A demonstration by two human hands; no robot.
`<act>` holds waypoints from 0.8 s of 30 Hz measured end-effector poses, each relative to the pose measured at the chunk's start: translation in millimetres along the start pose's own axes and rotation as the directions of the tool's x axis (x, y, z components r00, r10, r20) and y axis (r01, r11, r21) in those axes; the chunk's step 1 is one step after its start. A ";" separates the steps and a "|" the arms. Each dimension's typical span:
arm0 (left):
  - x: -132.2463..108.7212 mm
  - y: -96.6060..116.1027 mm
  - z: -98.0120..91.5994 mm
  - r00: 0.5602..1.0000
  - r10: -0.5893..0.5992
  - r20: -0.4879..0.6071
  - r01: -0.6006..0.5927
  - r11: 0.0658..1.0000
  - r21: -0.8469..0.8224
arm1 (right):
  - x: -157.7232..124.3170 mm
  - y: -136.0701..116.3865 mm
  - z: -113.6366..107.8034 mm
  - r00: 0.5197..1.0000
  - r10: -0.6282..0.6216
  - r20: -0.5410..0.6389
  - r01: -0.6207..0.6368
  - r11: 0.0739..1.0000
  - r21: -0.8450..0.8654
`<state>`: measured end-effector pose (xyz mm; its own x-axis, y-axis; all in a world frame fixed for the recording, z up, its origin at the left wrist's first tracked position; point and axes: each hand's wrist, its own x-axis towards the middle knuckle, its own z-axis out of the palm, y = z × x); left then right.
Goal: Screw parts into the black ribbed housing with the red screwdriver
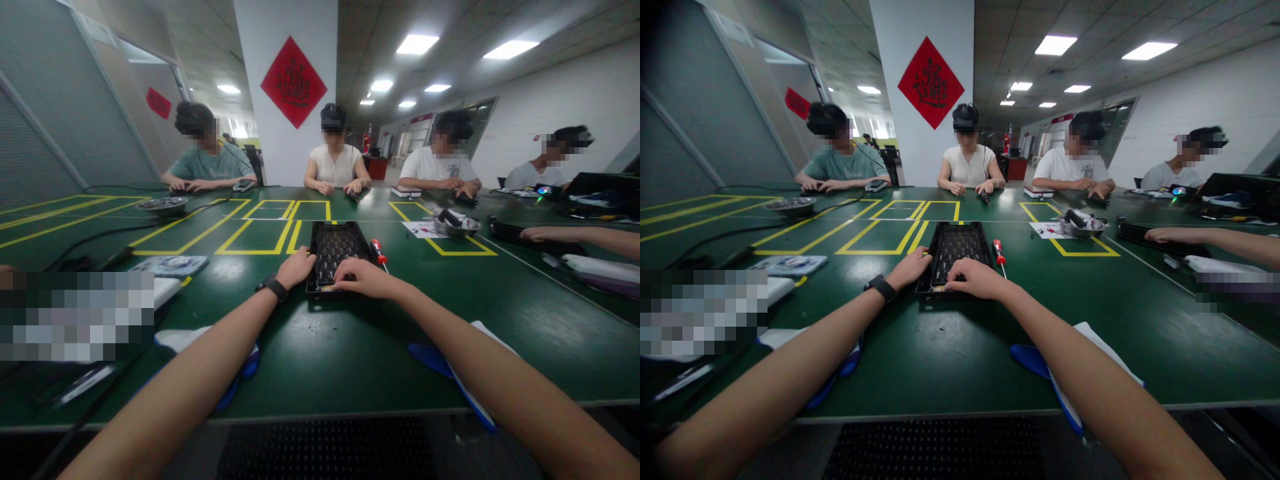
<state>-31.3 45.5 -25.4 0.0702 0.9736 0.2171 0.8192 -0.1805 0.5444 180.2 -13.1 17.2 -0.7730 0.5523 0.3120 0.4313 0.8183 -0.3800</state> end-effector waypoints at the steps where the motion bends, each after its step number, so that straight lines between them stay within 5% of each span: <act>1: 0.0 0.0 0.2 1.000 0.001 -0.001 -0.001 1.000 0.003 | -0.1 0.1 0.0 1.000 0.002 -0.012 -0.002 1.000 0.004; 10: 0.7 -1.7 0.3 1.000 -0.003 0.002 0.003 1.000 -0.016 | 0.2 1.6 0.9 1.000 -0.022 0.006 0.022 1.000 0.022; 14: -2.6 1.9 -2.7 0.996 0.047 -0.077 -0.047 0.999 -0.003 | 0.3 -3.3 -1.5 0.990 0.029 -0.139 -0.022 0.999 0.049; 19: -12.1 14.4 -10.9 0.939 0.261 -0.222 -0.255 0.965 0.054 | 0.4 0.6 -10.0 0.844 0.187 -0.503 -0.195 0.980 0.038; 24: -18.2 20.8 -12.9 0.936 0.270 -0.225 -0.256 0.962 0.089 | -10.9 22.5 -18.4 0.655 0.395 -0.644 -0.577 0.812 -0.090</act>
<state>-22.9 22.3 -7.5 0.1589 0.8310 0.5330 0.8213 -0.4109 0.3958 206.9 2.3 21.3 -0.0366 0.7875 0.6152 0.8380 0.3596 -0.4104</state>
